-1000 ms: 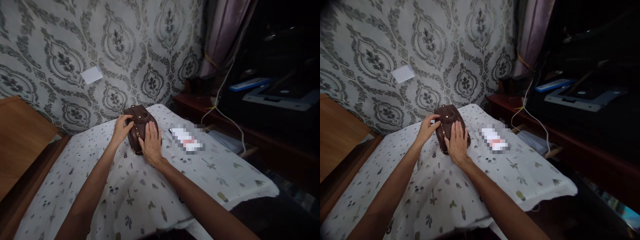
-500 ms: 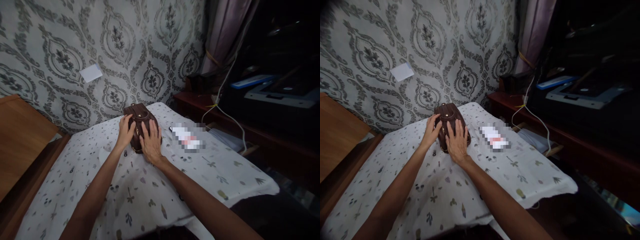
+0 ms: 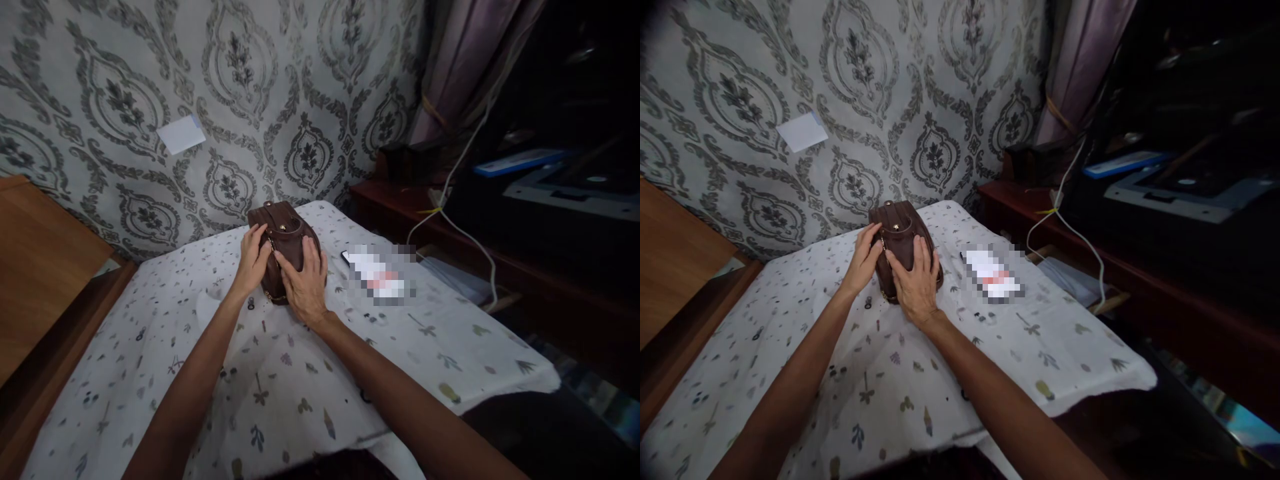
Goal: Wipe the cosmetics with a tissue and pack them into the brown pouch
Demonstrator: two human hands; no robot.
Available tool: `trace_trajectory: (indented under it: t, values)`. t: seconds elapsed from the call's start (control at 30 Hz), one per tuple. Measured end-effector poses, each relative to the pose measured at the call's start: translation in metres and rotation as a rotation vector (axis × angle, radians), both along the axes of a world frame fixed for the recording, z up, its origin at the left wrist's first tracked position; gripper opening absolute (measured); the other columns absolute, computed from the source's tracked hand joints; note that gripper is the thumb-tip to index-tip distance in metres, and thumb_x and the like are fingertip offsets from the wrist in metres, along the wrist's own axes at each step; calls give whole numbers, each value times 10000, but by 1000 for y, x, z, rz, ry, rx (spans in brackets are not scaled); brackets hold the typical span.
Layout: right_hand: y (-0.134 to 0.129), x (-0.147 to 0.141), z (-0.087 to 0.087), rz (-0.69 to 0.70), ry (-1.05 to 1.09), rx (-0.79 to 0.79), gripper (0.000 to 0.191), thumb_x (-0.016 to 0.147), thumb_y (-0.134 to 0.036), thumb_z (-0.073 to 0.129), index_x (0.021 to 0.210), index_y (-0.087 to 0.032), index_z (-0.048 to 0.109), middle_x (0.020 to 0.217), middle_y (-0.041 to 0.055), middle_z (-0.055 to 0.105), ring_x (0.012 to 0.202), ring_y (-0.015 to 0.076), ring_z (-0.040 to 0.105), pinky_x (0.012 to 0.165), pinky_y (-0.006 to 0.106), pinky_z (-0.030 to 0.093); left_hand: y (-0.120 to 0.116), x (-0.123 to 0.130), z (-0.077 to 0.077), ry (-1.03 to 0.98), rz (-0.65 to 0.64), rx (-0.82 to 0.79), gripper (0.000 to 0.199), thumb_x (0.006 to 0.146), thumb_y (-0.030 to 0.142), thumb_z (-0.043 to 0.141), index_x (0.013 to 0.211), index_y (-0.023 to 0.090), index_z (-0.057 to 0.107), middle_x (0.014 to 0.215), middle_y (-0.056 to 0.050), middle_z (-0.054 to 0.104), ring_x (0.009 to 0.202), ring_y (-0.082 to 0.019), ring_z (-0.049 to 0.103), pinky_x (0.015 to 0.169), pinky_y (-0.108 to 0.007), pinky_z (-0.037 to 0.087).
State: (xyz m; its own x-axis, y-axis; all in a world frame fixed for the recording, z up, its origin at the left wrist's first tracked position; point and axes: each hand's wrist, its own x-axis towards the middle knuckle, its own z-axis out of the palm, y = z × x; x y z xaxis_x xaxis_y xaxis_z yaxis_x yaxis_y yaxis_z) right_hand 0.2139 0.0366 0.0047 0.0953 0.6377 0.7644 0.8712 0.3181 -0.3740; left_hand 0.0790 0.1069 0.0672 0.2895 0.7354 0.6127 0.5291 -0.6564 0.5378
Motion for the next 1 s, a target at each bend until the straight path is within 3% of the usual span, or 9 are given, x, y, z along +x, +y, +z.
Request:
trace_trajectory:
  t: [0.13,0.27,0.4,0.53,0.67,1.0]
  values:
    - [-1,2,0,16,-15,1,518,970,-182,489,1448,-381,503,1701,61,92,1535,324,209,1190,616,209,-1,-2,2,9,-9,9,427,1003,420,416,1384,253,515,1471,-124,464,1439,-239,375,1213,-452,282]
    - [-1,2,1,16,-14,-6,526,957,-194,520,1445,-387,503,1688,63,158,1535,323,202,1185,623,221,-1,-2,14,15,1,-8,421,941,320,522,1357,255,540,1387,-110,550,1342,-253,471,1151,-454,361]
    - [-1,1,2,2,-14,-5,502,955,-201,532,1425,-376,528,1673,74,194,1532,320,207,1185,620,230,4,2,32,85,56,56,286,854,245,621,1134,227,676,1139,-81,672,1135,-267,582,1053,-445,429]
    - [-2,1,4,1,-19,-27,500,954,-205,540,1423,-380,529,1672,69,205,1532,318,207,1190,624,221,3,10,43,165,140,136,142,891,290,610,974,219,702,976,-72,680,1000,-270,600,960,-415,453]
    - [-4,2,6,2,-28,-53,498,959,-206,540,1428,-371,529,1683,80,175,1532,323,213,1199,609,213,0,16,42,150,183,185,186,953,273,500,937,217,676,920,-67,652,944,-253,594,895,-372,456]
    - [-3,1,7,-6,-23,-53,495,955,-227,562,1425,-377,525,1661,91,232,1532,321,217,1196,612,227,7,18,29,-157,117,39,192,902,318,575,934,186,711,906,-49,680,884,-206,618,790,-303,486]
